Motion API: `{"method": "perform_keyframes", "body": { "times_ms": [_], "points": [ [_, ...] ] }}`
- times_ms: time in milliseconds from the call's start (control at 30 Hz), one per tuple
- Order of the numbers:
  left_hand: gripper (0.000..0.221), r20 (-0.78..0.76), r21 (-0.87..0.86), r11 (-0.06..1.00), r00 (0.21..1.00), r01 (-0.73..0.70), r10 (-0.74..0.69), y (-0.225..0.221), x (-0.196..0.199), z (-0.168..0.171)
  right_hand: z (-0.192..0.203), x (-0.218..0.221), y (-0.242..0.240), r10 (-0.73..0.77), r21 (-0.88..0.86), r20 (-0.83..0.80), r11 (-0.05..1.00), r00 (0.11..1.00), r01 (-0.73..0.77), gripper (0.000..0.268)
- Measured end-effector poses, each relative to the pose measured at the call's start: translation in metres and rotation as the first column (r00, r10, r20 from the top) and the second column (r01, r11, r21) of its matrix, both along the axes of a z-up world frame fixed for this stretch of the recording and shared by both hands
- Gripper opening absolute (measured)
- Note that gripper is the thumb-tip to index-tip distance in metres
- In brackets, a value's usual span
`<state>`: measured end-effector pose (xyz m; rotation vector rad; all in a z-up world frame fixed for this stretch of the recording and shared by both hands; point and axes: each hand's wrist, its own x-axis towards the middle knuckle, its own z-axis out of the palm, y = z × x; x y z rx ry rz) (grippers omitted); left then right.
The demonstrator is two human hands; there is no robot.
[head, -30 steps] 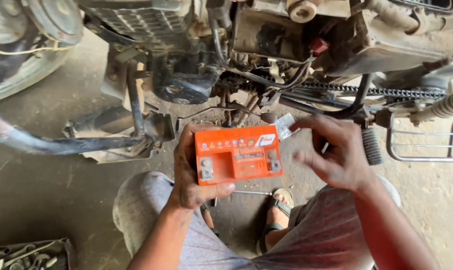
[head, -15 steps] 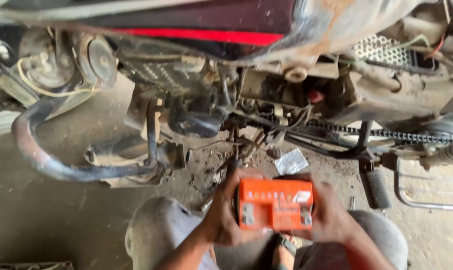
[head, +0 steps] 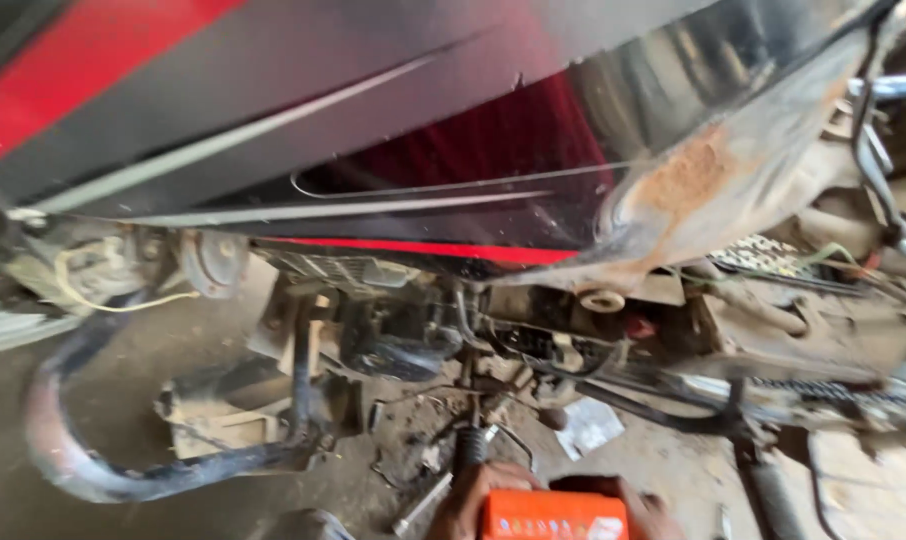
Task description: The person sits on the ground beside a motorcycle and works on an orange battery, scraping or cleaning its terminals with a thin rod. They then lift the battery into the motorcycle's battery compartment, position it, and use a T-handle wrench to tighten the battery mounting hardware.
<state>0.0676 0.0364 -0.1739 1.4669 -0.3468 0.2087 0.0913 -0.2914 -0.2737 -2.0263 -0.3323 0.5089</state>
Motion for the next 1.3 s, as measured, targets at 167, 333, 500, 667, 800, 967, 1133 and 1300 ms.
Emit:
{"method": "perform_keyframes", "body": {
  "times_ms": [167,333,500,667,800,967,1133,1300],
  "points": [
    [0.046,-0.173,-0.024,0.999,0.984,0.044,-0.047,0.016,-0.010,0.064,0.197,0.029,0.091,0.267,0.040,0.220,0.958,0.938,-0.283,0.065],
    [0.080,-0.042,0.164,0.985,0.998,0.059,-0.053,0.031,-0.013,0.111,0.216,0.020,0.101,0.212,0.070,0.373,0.964,0.903,-0.255,0.069],
    [0.099,0.103,0.318,0.945,0.994,-0.075,0.044,0.049,-0.004,0.158,0.221,0.028,0.086,0.019,0.096,0.716,0.988,0.698,-0.125,0.061],
    [0.083,0.124,0.500,0.808,0.950,-0.310,0.288,0.049,0.038,0.166,0.259,0.040,0.081,-0.243,0.252,0.764,0.965,0.598,0.070,0.083],
    [0.077,0.521,0.491,0.669,0.804,-0.558,0.288,0.043,0.086,0.167,0.275,0.046,0.087,-0.311,0.236,0.752,0.950,0.582,0.203,0.078],
    [0.022,0.341,0.626,0.658,0.905,-0.420,0.253,0.042,0.113,0.125,0.273,0.062,0.103,-0.343,0.375,0.713,0.924,0.611,0.081,0.085],
    [0.017,0.317,0.355,0.887,0.930,-0.296,0.184,0.064,0.129,0.092,0.269,0.081,0.135,-0.311,0.350,0.685,0.934,0.659,0.077,0.088],
    [0.049,0.313,0.144,0.989,0.949,-0.016,-0.030,0.082,0.111,0.134,0.273,0.109,0.154,-0.190,0.231,0.819,0.973,0.542,-0.008,0.095]
  ]
}}
